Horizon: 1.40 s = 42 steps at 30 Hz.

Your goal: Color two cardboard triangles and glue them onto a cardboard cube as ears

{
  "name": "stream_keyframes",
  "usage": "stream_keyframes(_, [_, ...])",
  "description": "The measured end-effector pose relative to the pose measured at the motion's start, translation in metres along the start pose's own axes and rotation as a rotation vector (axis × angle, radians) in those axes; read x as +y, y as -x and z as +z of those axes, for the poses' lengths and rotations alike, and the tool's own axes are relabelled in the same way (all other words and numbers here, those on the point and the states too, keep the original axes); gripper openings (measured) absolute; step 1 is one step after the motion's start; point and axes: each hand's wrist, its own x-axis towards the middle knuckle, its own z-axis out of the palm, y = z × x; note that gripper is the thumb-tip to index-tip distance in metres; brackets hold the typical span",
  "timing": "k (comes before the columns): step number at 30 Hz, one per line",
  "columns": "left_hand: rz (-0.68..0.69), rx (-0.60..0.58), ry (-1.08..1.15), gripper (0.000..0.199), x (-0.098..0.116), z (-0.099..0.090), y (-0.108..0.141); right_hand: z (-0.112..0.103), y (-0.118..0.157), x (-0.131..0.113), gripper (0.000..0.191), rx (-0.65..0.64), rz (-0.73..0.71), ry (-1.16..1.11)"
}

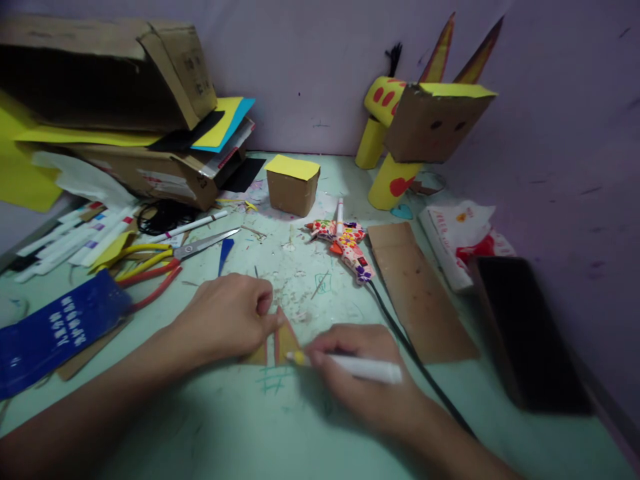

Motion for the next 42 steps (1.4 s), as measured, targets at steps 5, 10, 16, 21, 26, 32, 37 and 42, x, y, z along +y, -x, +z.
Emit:
stream_keyframes(5, [-0.004,-0.004,0.004,0.022,-0.0008,-0.0002,0.0004,0.0,-0.0012,0.0003,0.024,0.01,-0.005,0.012])
stream_keyframes(10, [0.004,0.0,0.004,0.023,-0.0003,-0.0001,0.001,0.0004,-0.0005,0.0004,0.024,0.03,-0.008,0.029])
stream_keyframes(16, [-0.002,-0.004,0.005,0.023,-0.0009,0.0,0.0021,0.0001,-0.0012,-0.0006,0.024,0.074,-0.004,0.019])
stream_keyframes(21, [-0.009,-0.014,0.001,0.023,0.0001,-0.0008,0.0,0.0006,-0.0012,0.0006,0.024,0.048,0.024,0.006])
stream_keyframes(26, [-0.021,-0.028,0.0,0.022,0.0013,-0.002,0.0009,0.0016,0.0002,0.0021,0.023,0.009,0.062,-0.014])
stream_keyframes(32, [-0.02,-0.019,0.005,0.022,0.0011,-0.001,0.0016,0.0013,-0.001,0.0012,0.022,0.054,0.083,-0.034])
stream_keyframes(37, [-0.016,-0.032,-0.003,0.023,0.0019,-0.0028,0.0007,0.0019,0.0009,0.003,0.023,0.044,0.106,-0.051])
stream_keyframes(42, [-0.004,-0.018,0.01,0.022,0.001,-0.0037,0.0015,0.0031,-0.0005,0.0026,0.02,0.019,0.053,-0.075])
